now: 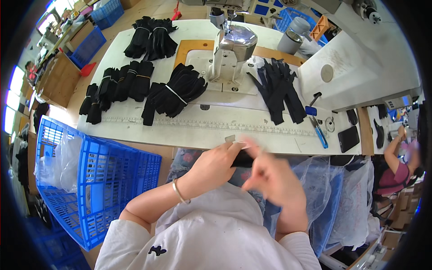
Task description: The recorder is taking black gloves, stacking them together, and using a thin white string to bundle them into groups.
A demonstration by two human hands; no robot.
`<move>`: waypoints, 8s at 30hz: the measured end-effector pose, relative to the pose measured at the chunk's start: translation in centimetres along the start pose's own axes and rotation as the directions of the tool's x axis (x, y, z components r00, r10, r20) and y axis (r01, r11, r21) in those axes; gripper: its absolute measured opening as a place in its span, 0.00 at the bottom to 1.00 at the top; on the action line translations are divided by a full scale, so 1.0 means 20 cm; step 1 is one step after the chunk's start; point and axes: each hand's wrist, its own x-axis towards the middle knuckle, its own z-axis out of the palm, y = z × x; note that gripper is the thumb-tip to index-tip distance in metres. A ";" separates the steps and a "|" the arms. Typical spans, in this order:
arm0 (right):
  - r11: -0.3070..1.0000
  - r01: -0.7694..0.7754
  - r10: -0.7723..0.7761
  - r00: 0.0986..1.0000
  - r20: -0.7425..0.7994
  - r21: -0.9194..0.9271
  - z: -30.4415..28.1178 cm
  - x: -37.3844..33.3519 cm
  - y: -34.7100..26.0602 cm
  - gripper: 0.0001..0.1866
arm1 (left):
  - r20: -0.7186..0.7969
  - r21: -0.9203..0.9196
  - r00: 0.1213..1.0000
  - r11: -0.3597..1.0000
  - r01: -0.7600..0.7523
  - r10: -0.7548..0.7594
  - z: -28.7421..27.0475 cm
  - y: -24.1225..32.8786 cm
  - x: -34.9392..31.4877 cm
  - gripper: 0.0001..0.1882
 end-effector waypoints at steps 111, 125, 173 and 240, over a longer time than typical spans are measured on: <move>0.967 0.144 0.041 0.726 -0.687 0.209 -0.03 0.38 0.34 0.13 | -0.509 0.724 0.768 0.676 0.137 0.388 -0.29 -0.26 -0.05 0.22; 0.977 0.074 -0.042 0.986 -0.158 0.198 -0.14 0.40 0.17 0.17 | -0.398 0.244 0.891 0.962 -0.125 0.217 -0.33 -0.03 0.13 0.27; 0.914 0.148 0.095 0.827 -0.554 0.378 0.10 0.31 0.19 0.21 | -0.010 -0.994 0.995 -0.111 -0.021 -0.096 0.14 -0.21 0.10 0.20; 0.716 0.290 -0.094 0.942 -0.323 0.635 -0.01 0.38 0.27 0.22 | 0.190 -0.981 0.978 0.009 0.191 -0.081 -0.13 -0.06 0.19 0.24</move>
